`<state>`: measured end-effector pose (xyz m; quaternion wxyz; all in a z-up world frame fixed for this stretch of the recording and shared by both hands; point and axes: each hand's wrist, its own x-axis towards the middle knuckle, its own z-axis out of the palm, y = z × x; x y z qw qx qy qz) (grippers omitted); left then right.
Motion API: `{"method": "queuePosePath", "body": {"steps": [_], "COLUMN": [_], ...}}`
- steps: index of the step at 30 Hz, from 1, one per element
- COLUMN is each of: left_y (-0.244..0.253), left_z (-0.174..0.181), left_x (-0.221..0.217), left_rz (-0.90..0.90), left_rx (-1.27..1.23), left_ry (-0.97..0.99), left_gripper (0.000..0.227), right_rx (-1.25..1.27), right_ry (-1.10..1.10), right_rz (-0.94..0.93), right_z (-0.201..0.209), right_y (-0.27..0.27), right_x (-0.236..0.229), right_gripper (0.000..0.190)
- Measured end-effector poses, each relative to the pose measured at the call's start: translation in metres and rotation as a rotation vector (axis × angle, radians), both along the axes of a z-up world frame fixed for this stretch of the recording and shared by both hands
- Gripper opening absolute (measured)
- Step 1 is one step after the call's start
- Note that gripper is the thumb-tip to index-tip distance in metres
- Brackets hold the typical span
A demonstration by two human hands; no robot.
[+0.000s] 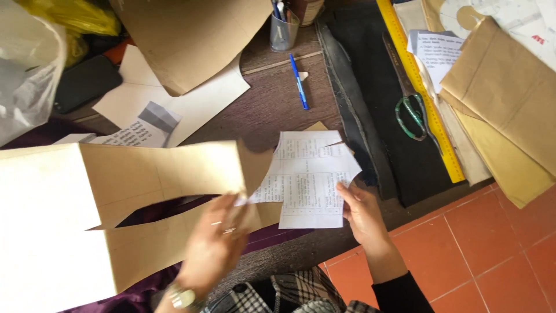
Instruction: The person handles a printed paper pattern and a brown paper pattern on a work table. They move the paper pattern aside, unfold a brown paper pattern, and then place the paper pattern on top of the brown paper pattern.
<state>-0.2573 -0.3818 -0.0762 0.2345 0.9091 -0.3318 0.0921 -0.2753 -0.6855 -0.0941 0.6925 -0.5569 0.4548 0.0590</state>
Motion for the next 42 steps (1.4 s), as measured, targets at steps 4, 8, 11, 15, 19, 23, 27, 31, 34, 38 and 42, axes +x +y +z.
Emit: {"method": "queuePosePath", "body": {"steps": [4,8,11,15,19,23,27,31,34,38,42], "left_y": [-0.023,-0.025,-0.023,-0.018,-0.013,-0.013,-0.013,-0.020,-0.024,-0.037,-0.049], "left_z": [-0.035,-0.033,-0.018,-0.019,-0.037,-0.052,-0.067,-0.060,-0.060,-0.046,-0.052], "left_x": [0.006,0.028,0.039,0.039,0.032,0.019,0.009,0.007,0.006,0.019,0.038], "left_rz": [-0.048,0.055,0.070,0.014,0.030,-0.004,0.023,-0.043,-0.062,0.016,0.246], "left_rx": [0.115,0.224,0.465,0.529,0.529,0.595,0.464,0.364,0.248,0.077,0.141], "left_ry": [0.174,0.196,0.367,0.399,0.300,0.310,-0.172,-0.085,-0.019,0.109,0.175], "left_gripper": [0.092,0.099,0.113,0.109,0.084,0.093,0.099,0.075,0.075,0.065,0.057], "right_rx": [0.101,0.102,0.034,0.012,-0.204,-0.535,-0.487,-0.551,-0.558,-0.559,-0.673], "right_ry": [-0.146,-0.144,-0.231,-0.229,-0.207,-0.171,-0.117,-0.149,-0.129,-0.073,0.032], "right_rz": [-0.040,-0.028,0.001,0.024,0.026,0.013,-0.207,-0.251,-0.215,-0.229,-0.126], "right_z": [0.011,0.011,0.007,0.007,0.026,0.046,0.066,0.022,0.004,0.000,0.017], "right_y": [0.004,0.004,0.004,0.006,-0.007,-0.056,-0.101,-0.151,-0.155,-0.149,-0.137], "right_x": [0.002,0.003,0.004,0.003,-0.003,-0.011,-0.015,-0.038,-0.044,-0.041,-0.038], "right_gripper": [0.020,0.025,0.024,0.021,0.018,0.015,0.023,0.007,0.022,0.039,0.032]}}
